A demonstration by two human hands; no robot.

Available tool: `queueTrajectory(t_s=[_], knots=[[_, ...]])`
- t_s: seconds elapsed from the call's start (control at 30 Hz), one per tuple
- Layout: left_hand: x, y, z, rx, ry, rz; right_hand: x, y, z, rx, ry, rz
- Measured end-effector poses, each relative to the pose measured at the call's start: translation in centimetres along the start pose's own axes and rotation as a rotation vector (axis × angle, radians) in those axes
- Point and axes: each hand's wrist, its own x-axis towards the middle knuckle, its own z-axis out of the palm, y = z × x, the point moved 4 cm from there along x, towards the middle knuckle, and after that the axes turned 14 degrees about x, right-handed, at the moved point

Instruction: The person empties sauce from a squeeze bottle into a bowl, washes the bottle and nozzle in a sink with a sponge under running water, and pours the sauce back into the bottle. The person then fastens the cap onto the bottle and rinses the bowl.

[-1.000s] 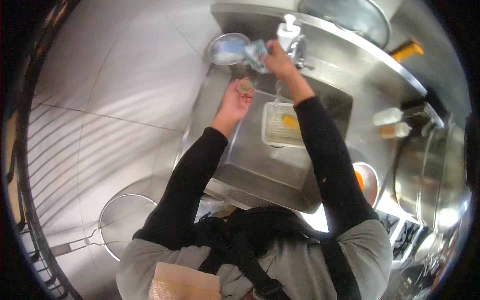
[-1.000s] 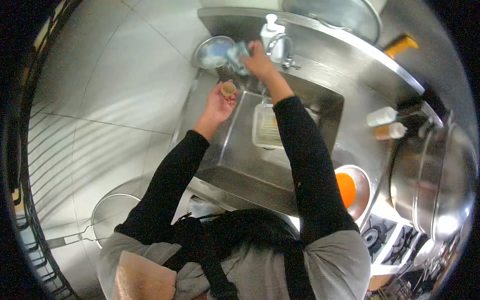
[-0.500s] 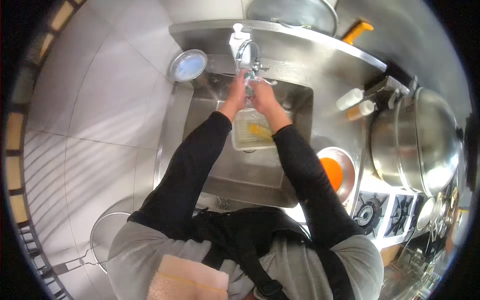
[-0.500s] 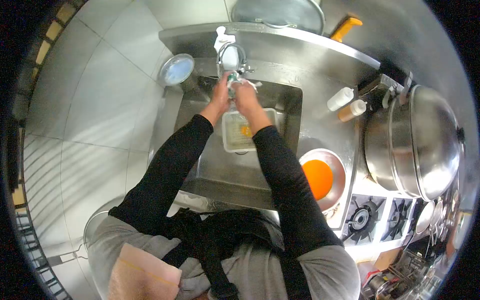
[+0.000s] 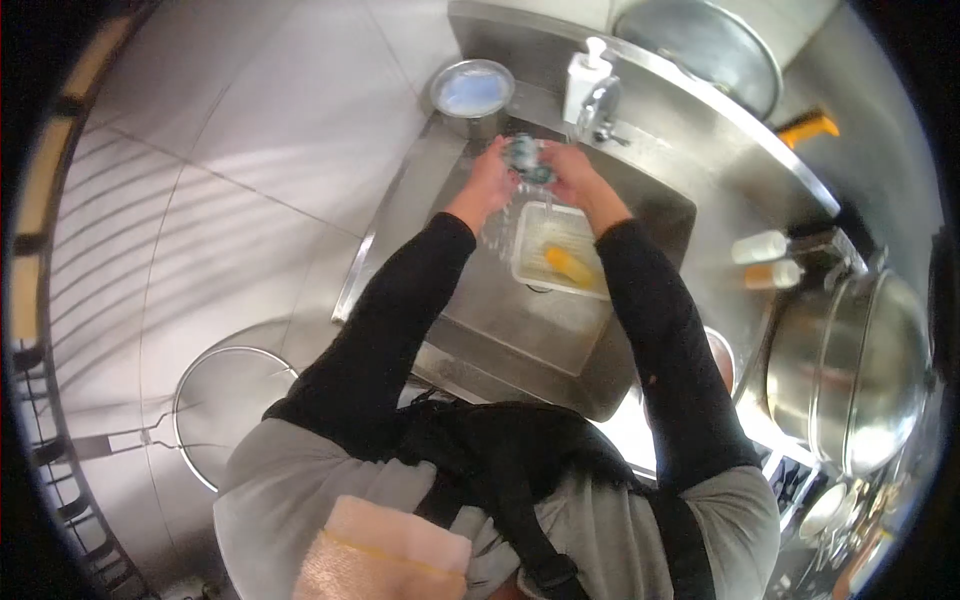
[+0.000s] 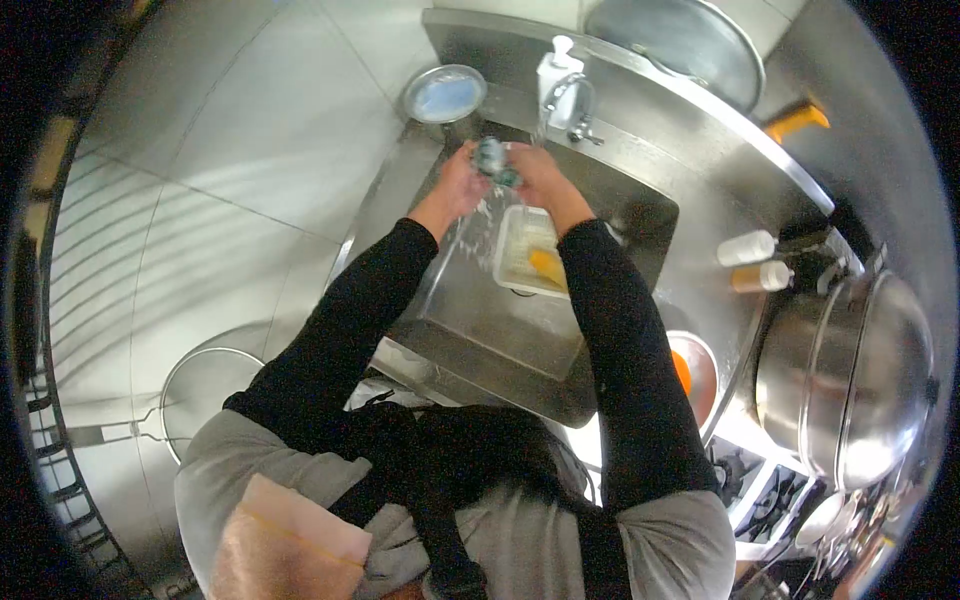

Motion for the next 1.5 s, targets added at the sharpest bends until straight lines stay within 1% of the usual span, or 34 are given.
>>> queueTrajectory(t_s=[0.03,0.1,0.17,0.2,0.23,0.3,0.33,0.37,0.4,0.43,0.47,0.5,0.53,0.57,0.6,0.63,0.73,0.8,0.83,0.87,0.93,0.97,1.0,1.03,1.07,1.1,1.13,1.2,1.23,1.27,1.33,1.37,1.47,1.5], knots=[[0.5,-0.3,-1.2,-0.058,-0.030,-0.062,0.0,-1.7,-1.1,-0.661,-0.054,-0.194],[-0.9,-0.2,-2.3,-0.120,-0.089,-0.154,-0.1,-1.7,-1.7,-1.305,-0.114,-0.382],[-1.0,-0.5,-2.9,-0.154,-0.123,-0.170,0.3,-1.6,-3.3,-0.146,0.175,-0.146],[-0.9,-0.8,-2.6,-0.190,-0.165,-0.183,0.4,-1.2,-3.2,-0.141,0.182,-0.150],[-0.4,-1.1,-2.2,-0.187,-0.175,-0.188,0.6,-1.3,-2.3,-0.574,0.057,-0.447],[0.7,-1.9,-0.7,-0.202,-0.285,-0.178,-0.3,-0.8,-0.8,-1.014,-0.060,-0.737],[0.5,-1.8,0.6,-0.201,-0.300,-0.183,-1.1,-0.2,0.2,-1.260,-0.260,-0.894],[0.5,-1.6,1.6,-0.238,-0.196,-0.190,-2.1,0.5,0.8,-1.504,-0.475,-1.043],[0.3,-1.5,2.4,-0.276,-0.088,-0.197,-2.5,0.6,0.7,-1.511,-0.465,-1.043],[0.9,-1.8,3.4,-0.275,-0.098,-0.198,-2.6,0.5,0.1,-1.581,-0.351,-1.059],[1.5,-2.4,3.7,-0.070,0.061,-0.237,-2.5,0.4,-0.5,-1.649,-0.233,-1.073],[1.6,-3.2,3.8,0.133,0.219,-0.277,-2.6,0.7,-1.0,-1.657,-0.223,-1.065],[2.0,-4.1,4.4,0.129,0.204,-0.281,-2.3,0.3,-1.8,-1.542,-0.101,-0.947],[2.5,-4.4,5.4,0.189,0.083,-0.181,-2.2,-0.3,-2.8,-1.421,0.021,-0.834],[3.1,-4.8,6.2,0.250,-0.040,-0.081,-2.6,-0.5,-3.5,-1.426,0.043,-0.834],[3.7,-5.0,6.3,0.252,-0.057,-0.086,-3.1,-0.5,-4.2,-1.389,0.054,-0.791],[3.5,-3.6,8.7,0.389,-0.335,0.185,-4.9,0.3,-6.0,-1.267,0.073,-0.663],[0.2,-1.6,9.7,0.705,-0.082,-0.212,-5.8,-0.2,-6.6,-1.224,0.073,-0.626],[1.3,-3.3,9.7,0.579,-0.133,-0.328,-7.1,-0.6,-6.6,-1.612,0.145,-0.686],[1.7,-3.0,9.8,0.586,-0.132,-0.325,-7.6,-1.4,-6.1,-2.006,0.224,-0.748],[2.0,-2.6,10.7,0.607,-0.223,-0.209,-7.3,-1.6,-5.1,-1.989,0.259,-0.744],[1.3,-2.4,11.2,0.586,-0.234,0.006,-6.2,-1.2,-5.4,-1.707,0.341,-0.687],[1.2,-2.1,11.3,0.585,-0.235,0.012,-4.9,-1.3,-5.8,-1.429,0.410,-0.634],[2.0,-2.1,10.8,0.580,-0.225,0.104,-2.0,0.0,-7.7,-1.046,0.316,-0.953],[1.9,-1.9,10.4,0.577,-0.213,0.184,-2.2,-0.9,-7.2,-1.041,0.318,-0.953],[2.0,-2.1,9.9,0.581,-0.211,0.180,-1.4,-0.4,-8.3,-0.357,0.244,-0.442],[1.7,-2.2,9.5,0.421,-0.239,0.082,-1.5,1.1,-7.6,0.311,0.145,0.085],[0.9,-2.2,7.9,0.087,-0.270,-0.098,-3.4,1.5,-6.2,0.427,0.111,0.107],[5.5,-5.9,4.7,0.097,-0.220,-0.188,-3.7,1.6,-5.4,0.542,0.077,0.120],[5.0,-4.9,3.4,0.086,-0.190,-0.173,-3.1,1.3,-5.4,0.526,0.059,0.145],[1.9,-4.6,0.8,-0.076,-0.354,-0.240,-2.1,1.9,-7.7,0.554,0.275,0.007],[1.7,-4.4,0.0,-0.086,-0.441,-0.250,-1.8,1.6,-7.5,0.489,0.249,-0.032],[-0.2,-2.7,0.5,-0.063,-0.355,-0.286,-0.6,1.0,-5.8,0.286,0.081,-0.058],[-1.1,-1.9,1.9,-0.066,-0.360,-0.280,-0.9,1.1,-3.4,0.016,0.031,-0.189]])
